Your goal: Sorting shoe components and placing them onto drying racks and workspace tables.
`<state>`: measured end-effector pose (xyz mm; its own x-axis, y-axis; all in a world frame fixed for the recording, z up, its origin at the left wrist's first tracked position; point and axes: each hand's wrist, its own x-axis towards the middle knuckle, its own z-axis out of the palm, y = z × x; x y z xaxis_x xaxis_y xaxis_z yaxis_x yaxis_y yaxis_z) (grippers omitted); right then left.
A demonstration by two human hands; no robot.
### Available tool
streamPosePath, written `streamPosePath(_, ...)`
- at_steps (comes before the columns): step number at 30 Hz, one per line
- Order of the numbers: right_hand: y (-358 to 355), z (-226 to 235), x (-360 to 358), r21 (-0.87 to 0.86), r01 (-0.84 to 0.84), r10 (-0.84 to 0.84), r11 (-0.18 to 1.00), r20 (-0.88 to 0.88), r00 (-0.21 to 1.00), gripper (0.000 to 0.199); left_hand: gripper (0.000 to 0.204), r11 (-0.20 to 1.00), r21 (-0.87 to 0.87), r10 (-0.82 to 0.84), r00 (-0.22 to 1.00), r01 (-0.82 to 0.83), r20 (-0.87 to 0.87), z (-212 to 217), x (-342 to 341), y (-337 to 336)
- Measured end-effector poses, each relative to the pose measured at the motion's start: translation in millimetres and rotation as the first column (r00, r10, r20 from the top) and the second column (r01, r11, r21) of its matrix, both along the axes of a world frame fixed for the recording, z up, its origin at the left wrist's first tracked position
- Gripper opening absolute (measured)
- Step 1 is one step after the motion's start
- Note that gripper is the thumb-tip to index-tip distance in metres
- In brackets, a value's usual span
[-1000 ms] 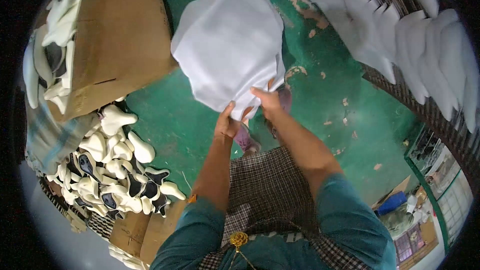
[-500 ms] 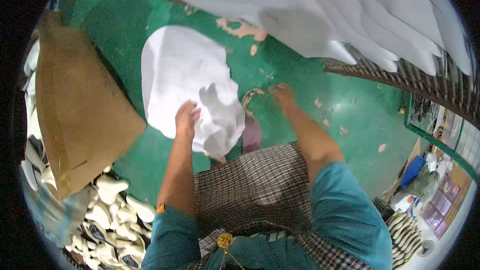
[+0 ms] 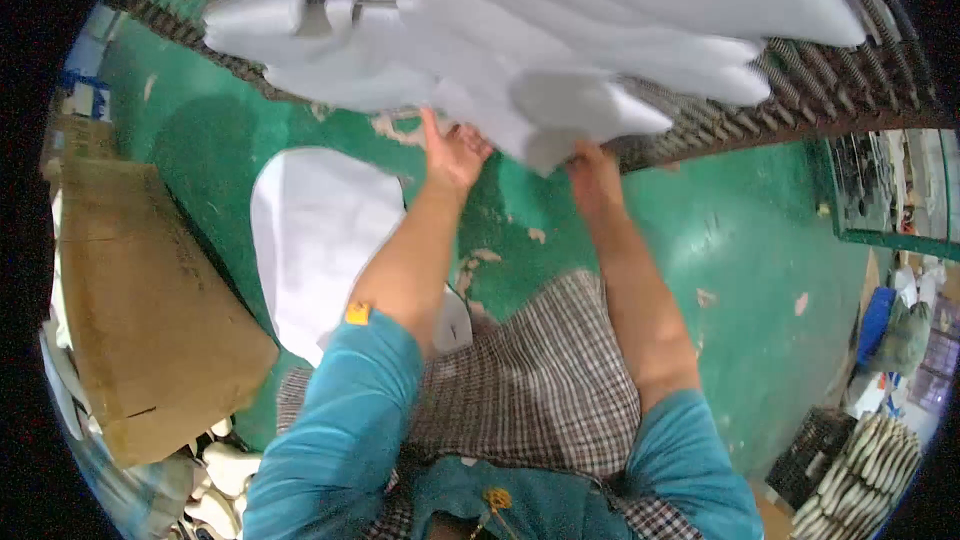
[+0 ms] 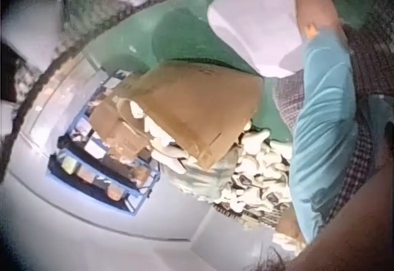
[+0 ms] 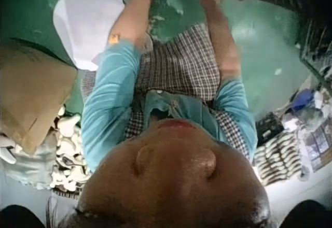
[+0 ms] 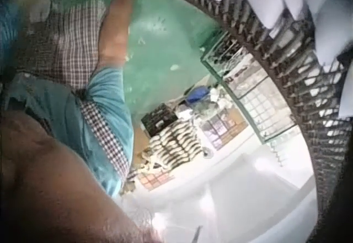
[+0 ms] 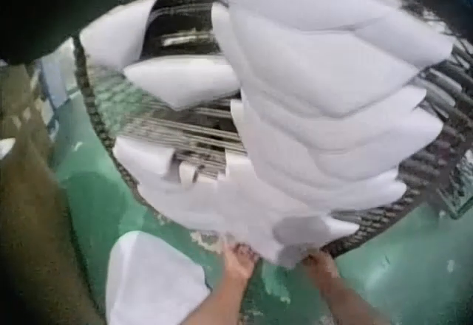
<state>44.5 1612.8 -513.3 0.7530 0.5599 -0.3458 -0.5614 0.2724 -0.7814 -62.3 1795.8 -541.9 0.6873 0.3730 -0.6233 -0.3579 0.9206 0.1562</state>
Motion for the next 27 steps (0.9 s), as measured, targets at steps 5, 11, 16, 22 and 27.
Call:
streamPosePath(5,-19.7,20.7,-13.7,-0.307,0.056,-0.002,0.95,0.174,0.985,0.03,0.045,0.956,0.281,-0.029,0.98,0.086,-0.199,22.7,-7.8,-19.9)
streamPosePath(11,-5.2,106.5,-20.5,-0.307,0.184,0.042,0.934,0.604,0.796,0.028,0.026,0.382,0.922,0.375,0.902,0.059,-0.213,107.5,-26.5,-16.1)
streamPosePath(16,23.5,178.5,-33.8,-0.007,0.237,-0.207,0.971,0.466,0.86,0.042,0.04,-0.066,0.997,0.457,0.888,-0.033,0.059,211.7,-13.7,14.5)
streamPosePath(22,9.6,181.9,-13.2,0.0,0.485,-0.461,0.874,0.312,0.831,0.026,0.046,0.344,0.883,0.077,0.928,0.319,-0.365,273.0,-0.8,26.0)
streamPosePath(27,10.3,238.5,-34.6,0.176,0.144,-0.183,0.974,0.226,0.957,0.037,0.033,0.43,0.827,-0.11,0.93,0.363,-0.351,279.8,-19.3,26.0)
